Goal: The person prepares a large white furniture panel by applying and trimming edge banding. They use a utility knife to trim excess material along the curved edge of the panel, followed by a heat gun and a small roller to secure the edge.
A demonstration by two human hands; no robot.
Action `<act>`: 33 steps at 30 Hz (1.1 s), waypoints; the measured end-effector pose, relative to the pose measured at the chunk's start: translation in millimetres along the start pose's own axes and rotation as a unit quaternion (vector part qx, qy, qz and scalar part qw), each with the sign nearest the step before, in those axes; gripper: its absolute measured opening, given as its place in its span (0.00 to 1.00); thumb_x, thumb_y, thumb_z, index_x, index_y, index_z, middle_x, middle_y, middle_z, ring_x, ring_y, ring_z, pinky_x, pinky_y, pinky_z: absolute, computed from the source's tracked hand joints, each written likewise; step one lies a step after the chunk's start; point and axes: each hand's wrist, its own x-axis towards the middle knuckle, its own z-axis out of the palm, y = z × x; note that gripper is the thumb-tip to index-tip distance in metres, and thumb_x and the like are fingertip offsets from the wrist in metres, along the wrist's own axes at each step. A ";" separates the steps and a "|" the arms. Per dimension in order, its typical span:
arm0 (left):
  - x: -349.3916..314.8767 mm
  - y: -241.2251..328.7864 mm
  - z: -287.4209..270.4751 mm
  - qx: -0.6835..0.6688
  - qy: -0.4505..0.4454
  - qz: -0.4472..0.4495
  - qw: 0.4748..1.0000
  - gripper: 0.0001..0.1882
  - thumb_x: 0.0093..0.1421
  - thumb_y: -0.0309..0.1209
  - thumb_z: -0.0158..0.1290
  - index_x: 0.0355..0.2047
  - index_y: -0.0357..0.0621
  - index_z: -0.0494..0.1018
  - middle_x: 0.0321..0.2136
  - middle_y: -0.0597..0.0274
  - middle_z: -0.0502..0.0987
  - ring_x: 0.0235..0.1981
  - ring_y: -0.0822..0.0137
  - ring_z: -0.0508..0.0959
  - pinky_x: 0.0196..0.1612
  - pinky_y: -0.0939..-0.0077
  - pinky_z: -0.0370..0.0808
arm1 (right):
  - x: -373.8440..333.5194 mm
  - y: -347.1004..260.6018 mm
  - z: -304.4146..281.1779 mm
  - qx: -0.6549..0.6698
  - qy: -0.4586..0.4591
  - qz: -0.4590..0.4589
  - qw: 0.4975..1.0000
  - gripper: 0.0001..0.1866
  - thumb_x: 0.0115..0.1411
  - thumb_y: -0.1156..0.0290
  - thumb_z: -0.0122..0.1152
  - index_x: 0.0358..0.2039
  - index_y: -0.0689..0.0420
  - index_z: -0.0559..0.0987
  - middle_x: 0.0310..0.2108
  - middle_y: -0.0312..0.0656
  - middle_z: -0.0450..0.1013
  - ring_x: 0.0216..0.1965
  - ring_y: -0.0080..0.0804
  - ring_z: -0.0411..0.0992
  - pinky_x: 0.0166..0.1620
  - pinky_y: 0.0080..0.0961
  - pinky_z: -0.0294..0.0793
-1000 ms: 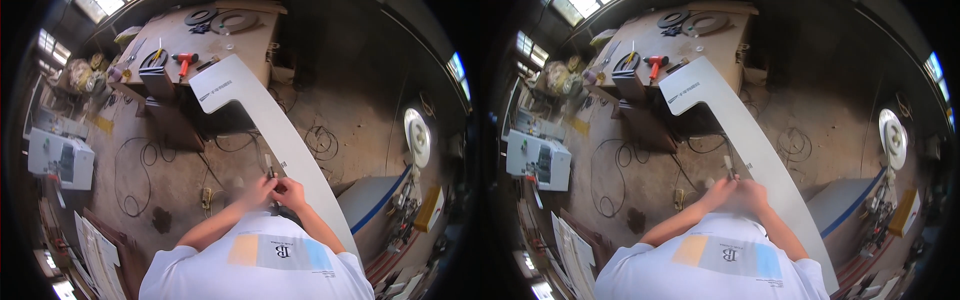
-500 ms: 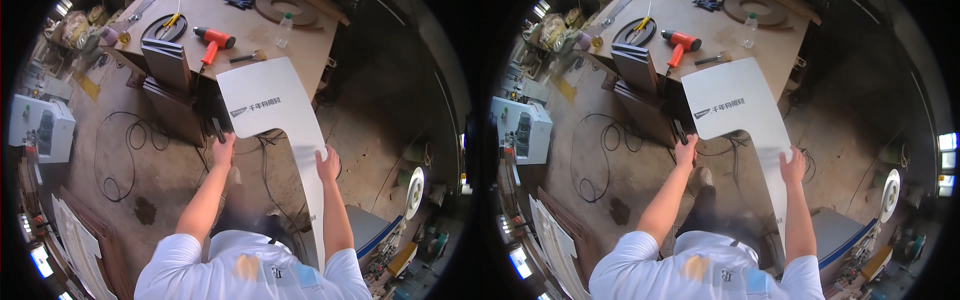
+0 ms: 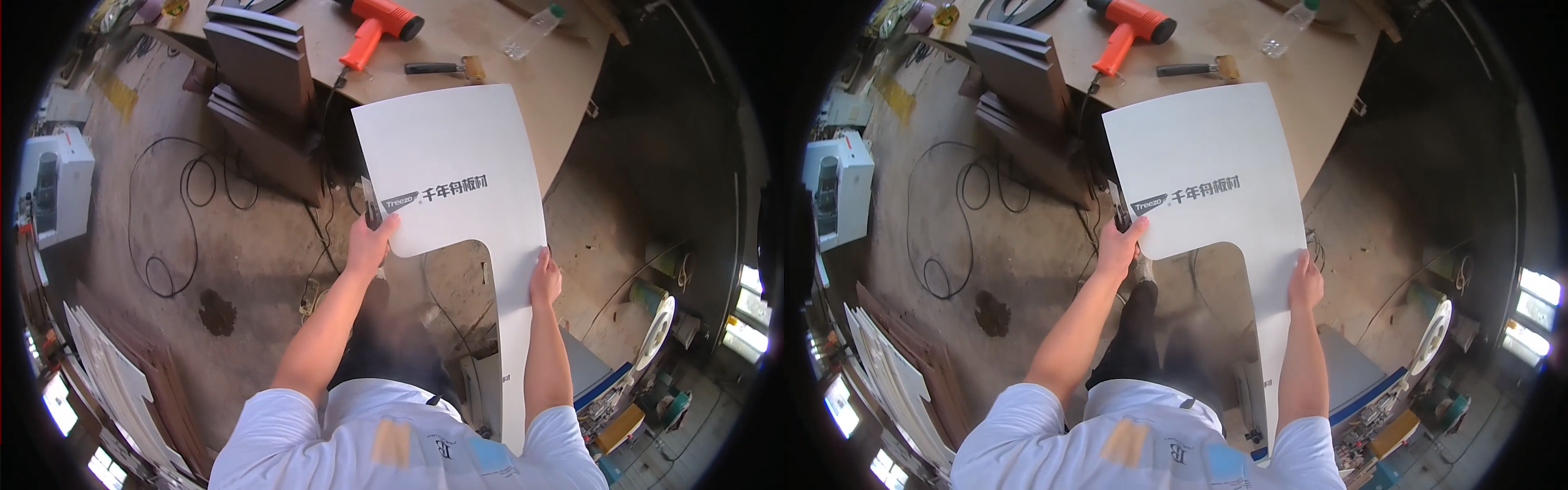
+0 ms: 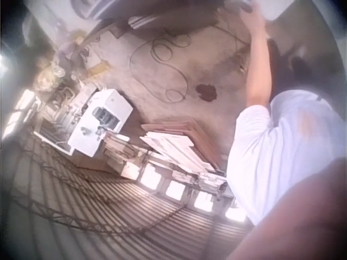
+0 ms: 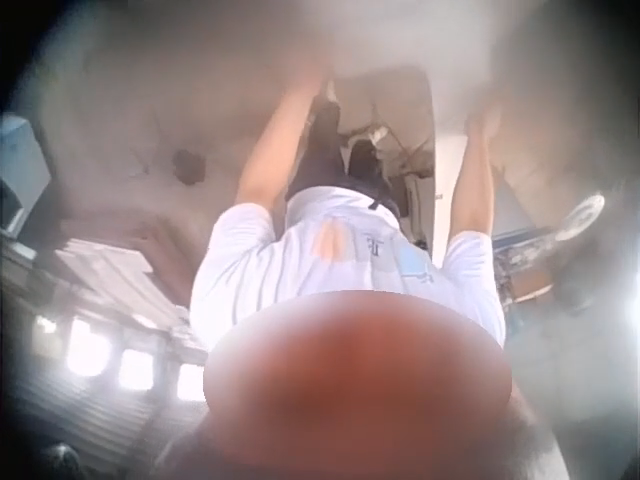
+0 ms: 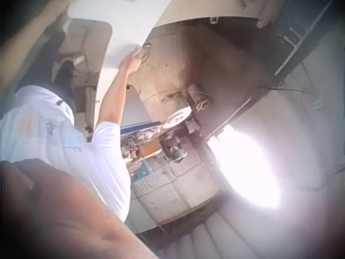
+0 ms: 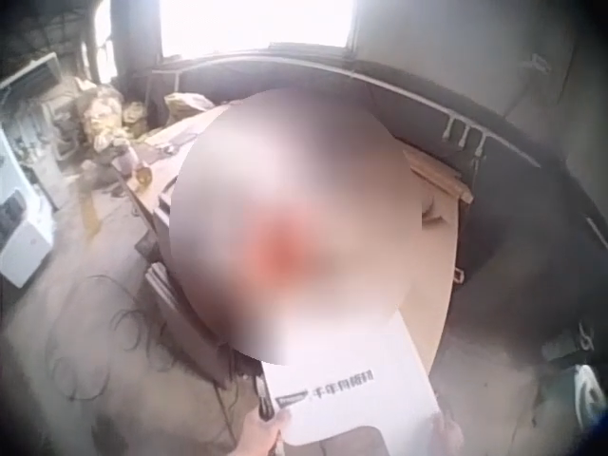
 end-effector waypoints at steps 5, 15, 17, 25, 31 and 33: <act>2.6 -14.2 -18.5 0.011 -0.003 -0.015 1.000 0.17 0.64 0.39 0.66 0.44 0.39 0.79 0.28 0.70 0.78 0.22 0.80 0.71 0.25 0.80 0.68 | -11.4 -7.6 6.4 -0.013 0.017 -0.011 1.000 0.41 0.72 0.31 0.37 0.51 0.53 0.87 0.48 0.50 0.83 0.54 0.52 0.78 0.59 0.44 0.73; 50.3 -20.9 -65.1 -0.036 0.021 0.071 0.997 0.14 0.76 0.36 0.49 0.54 0.41 0.74 0.37 0.68 0.79 0.33 0.78 0.75 0.37 0.80 0.72 | 0.8 10.1 19.8 -0.027 0.052 -0.023 0.998 0.40 0.74 0.36 0.36 0.50 0.58 0.86 0.44 0.50 0.84 0.50 0.52 0.80 0.55 0.46 0.75; 68.2 -8.9 -70.8 -0.023 0.024 0.103 0.994 0.14 0.77 0.36 0.47 0.55 0.42 0.73 0.36 0.68 0.78 0.34 0.77 0.75 0.39 0.79 0.73 | 1.5 13.0 23.1 -0.030 0.048 -0.023 0.998 0.37 0.75 0.40 0.37 0.49 0.58 0.86 0.44 0.50 0.84 0.48 0.52 0.80 0.54 0.46 0.76; 104.5 28.9 -70.4 0.217 0.074 0.333 0.914 0.13 0.74 0.41 0.53 0.43 0.43 0.78 0.31 0.61 0.79 0.30 0.65 0.79 0.34 0.72 0.74 | 2.9 13.5 23.4 0.004 0.080 -0.053 0.995 0.42 0.75 0.36 0.37 0.51 0.64 0.84 0.43 0.54 0.83 0.47 0.53 0.80 0.55 0.43 0.75; 111.9 10.8 -81.2 0.375 0.011 0.505 0.777 0.18 0.69 0.47 0.58 0.26 0.51 0.77 0.21 0.63 0.72 0.22 0.58 0.76 0.24 0.64 0.71 | 6.0 15.7 19.9 -0.011 0.051 -0.043 0.998 0.40 0.75 0.38 0.39 0.50 0.66 0.84 0.43 0.57 0.83 0.46 0.53 0.80 0.54 0.43 0.75; 123.1 15.4 -82.8 0.393 0.023 0.518 0.760 0.17 0.68 0.47 0.59 0.26 0.52 0.77 0.20 0.63 0.71 0.22 0.59 0.76 0.23 0.64 0.70 | 3.9 13.4 23.3 0.008 0.069 -0.056 0.996 0.40 0.75 0.37 0.39 0.47 0.66 0.84 0.38 0.55 0.82 0.42 0.51 0.79 0.50 0.43 0.75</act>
